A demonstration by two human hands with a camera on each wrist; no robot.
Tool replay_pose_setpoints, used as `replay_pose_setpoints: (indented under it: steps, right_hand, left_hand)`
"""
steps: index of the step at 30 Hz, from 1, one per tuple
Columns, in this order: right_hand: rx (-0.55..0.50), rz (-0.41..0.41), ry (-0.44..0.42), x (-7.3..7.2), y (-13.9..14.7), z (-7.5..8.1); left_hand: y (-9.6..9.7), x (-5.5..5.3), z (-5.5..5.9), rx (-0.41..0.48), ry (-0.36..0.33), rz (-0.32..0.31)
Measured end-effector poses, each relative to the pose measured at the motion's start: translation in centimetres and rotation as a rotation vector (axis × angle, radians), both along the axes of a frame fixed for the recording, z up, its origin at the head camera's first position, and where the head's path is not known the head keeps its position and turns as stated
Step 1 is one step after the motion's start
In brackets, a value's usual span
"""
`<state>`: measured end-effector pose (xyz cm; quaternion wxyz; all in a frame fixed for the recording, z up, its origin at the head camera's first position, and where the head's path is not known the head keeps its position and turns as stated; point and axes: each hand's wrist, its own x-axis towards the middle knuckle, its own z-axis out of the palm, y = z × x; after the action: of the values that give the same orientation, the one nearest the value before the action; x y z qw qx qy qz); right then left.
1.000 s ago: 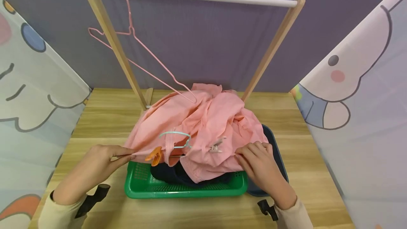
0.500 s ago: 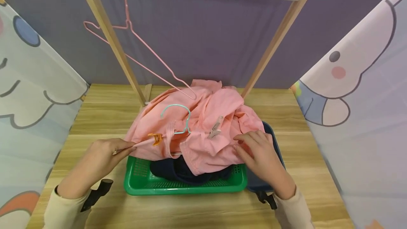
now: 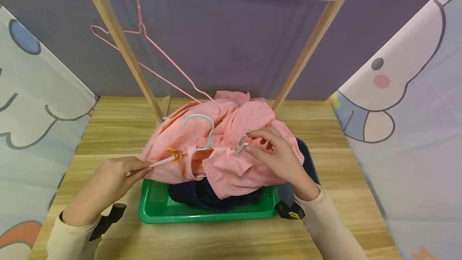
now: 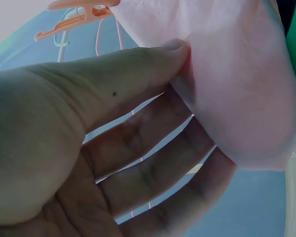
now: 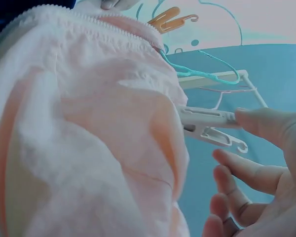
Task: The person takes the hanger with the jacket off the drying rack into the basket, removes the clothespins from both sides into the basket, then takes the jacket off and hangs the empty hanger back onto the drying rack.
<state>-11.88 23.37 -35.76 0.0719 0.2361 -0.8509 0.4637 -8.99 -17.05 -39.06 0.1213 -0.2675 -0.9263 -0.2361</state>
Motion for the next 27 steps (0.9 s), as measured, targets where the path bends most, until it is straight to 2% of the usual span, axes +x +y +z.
replay_pose_setpoints:
  steps: [3,5,11,16,24,27]
  right_hand:
    - [-0.047,-0.012,-0.07,-0.3,-0.2,-0.1]
    - [-0.07,-0.008,-0.085,-0.4,-0.3,-0.1]
    - [-0.137,-0.013,0.007,-0.4,-0.4,-0.3]
    - [-0.199,-0.05,0.071,-0.1,0.4,0.2]
    - [-0.112,-0.067,0.158,0.6,3.0,1.0]
    - [-0.098,-0.111,0.181,0.9,4.1,1.0]
  left_hand:
    - [0.0,0.0,0.0,-0.004,-0.006,-0.001]
    - [0.0,0.0,0.0,-0.005,-0.007,0.0]
    - [-0.1,-0.1,0.0,-0.011,-0.015,0.001]
    - [0.0,-0.3,0.1,-0.022,-0.031,0.001]
    - [0.0,-0.2,0.2,-0.032,-0.038,0.002]
    - [0.0,-0.2,0.2,-0.028,-0.041,0.005]
